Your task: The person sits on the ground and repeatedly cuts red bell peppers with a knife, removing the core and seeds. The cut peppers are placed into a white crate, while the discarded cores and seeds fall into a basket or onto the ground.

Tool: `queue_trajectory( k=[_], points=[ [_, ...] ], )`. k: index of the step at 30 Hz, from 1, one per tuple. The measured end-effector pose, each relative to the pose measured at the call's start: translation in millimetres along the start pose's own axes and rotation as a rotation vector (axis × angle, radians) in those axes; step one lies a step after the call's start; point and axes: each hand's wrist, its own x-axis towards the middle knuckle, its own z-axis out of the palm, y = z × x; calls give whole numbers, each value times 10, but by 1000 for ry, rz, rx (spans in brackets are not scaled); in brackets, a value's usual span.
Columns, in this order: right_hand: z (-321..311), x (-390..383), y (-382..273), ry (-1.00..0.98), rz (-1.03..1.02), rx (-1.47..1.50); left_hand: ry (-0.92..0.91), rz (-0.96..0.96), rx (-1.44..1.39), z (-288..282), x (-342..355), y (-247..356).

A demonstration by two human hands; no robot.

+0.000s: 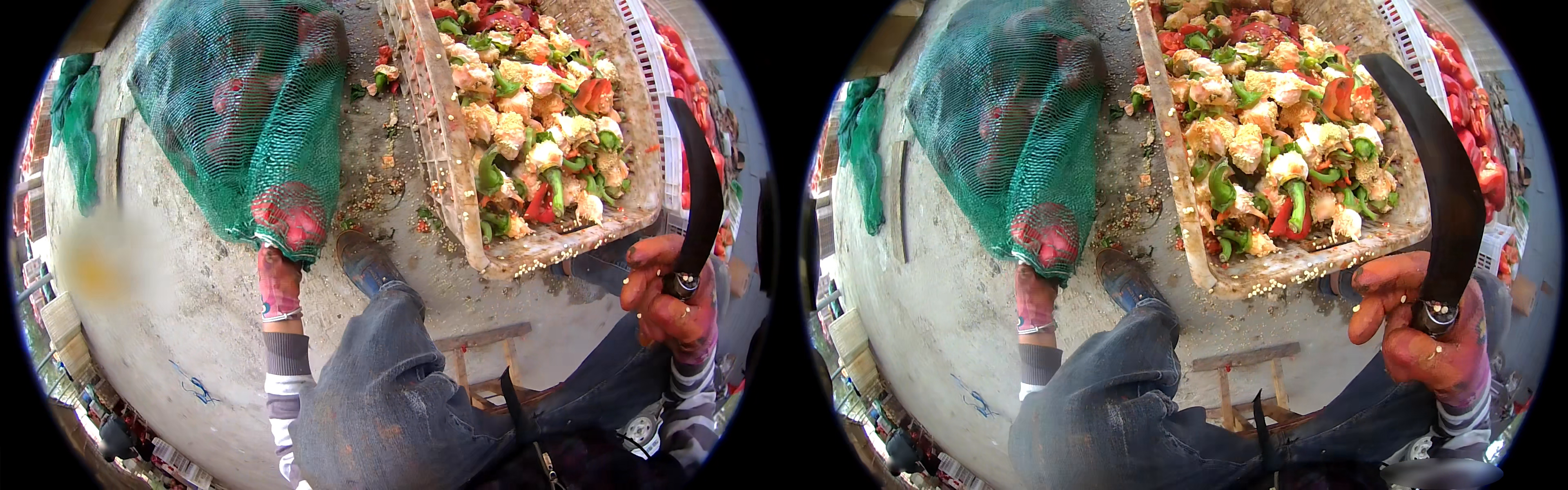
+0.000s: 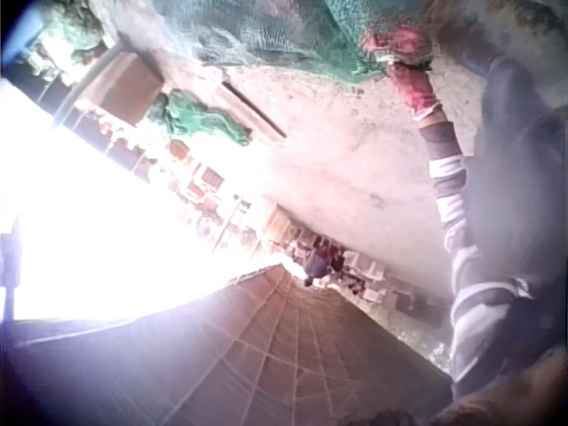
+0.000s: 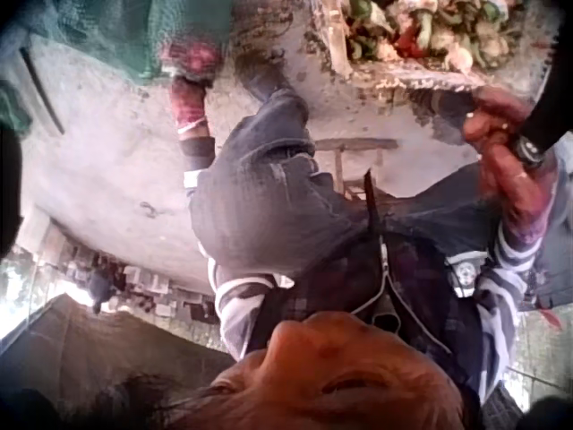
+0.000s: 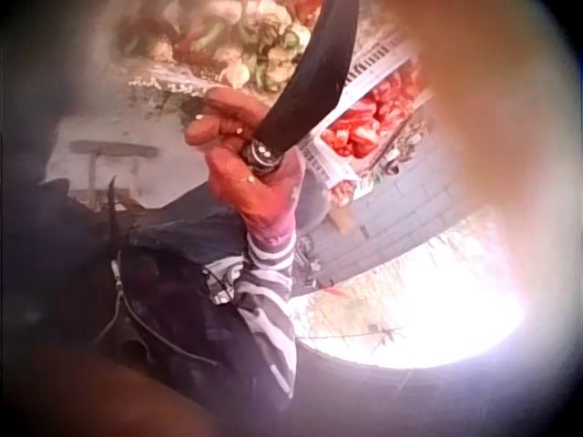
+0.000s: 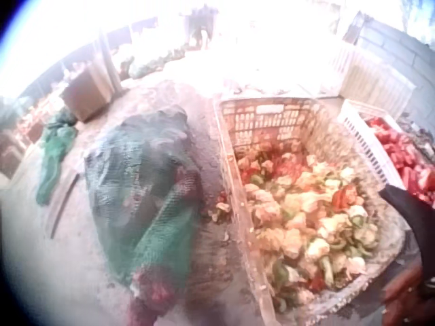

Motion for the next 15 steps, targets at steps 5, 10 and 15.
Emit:
queue_trajectory(
  k=[5,10,15],
  points=[
    [30,-268,-34,-143,-30,-42,287,-191,-97,-269,-922,109],
    [46,-364,19,-268,-149,-111,163,133,-21,-652,-1534,375],
    [90,-403,136,-350,-293,-78,116,780,423,694,-2235,1168]
  ],
)
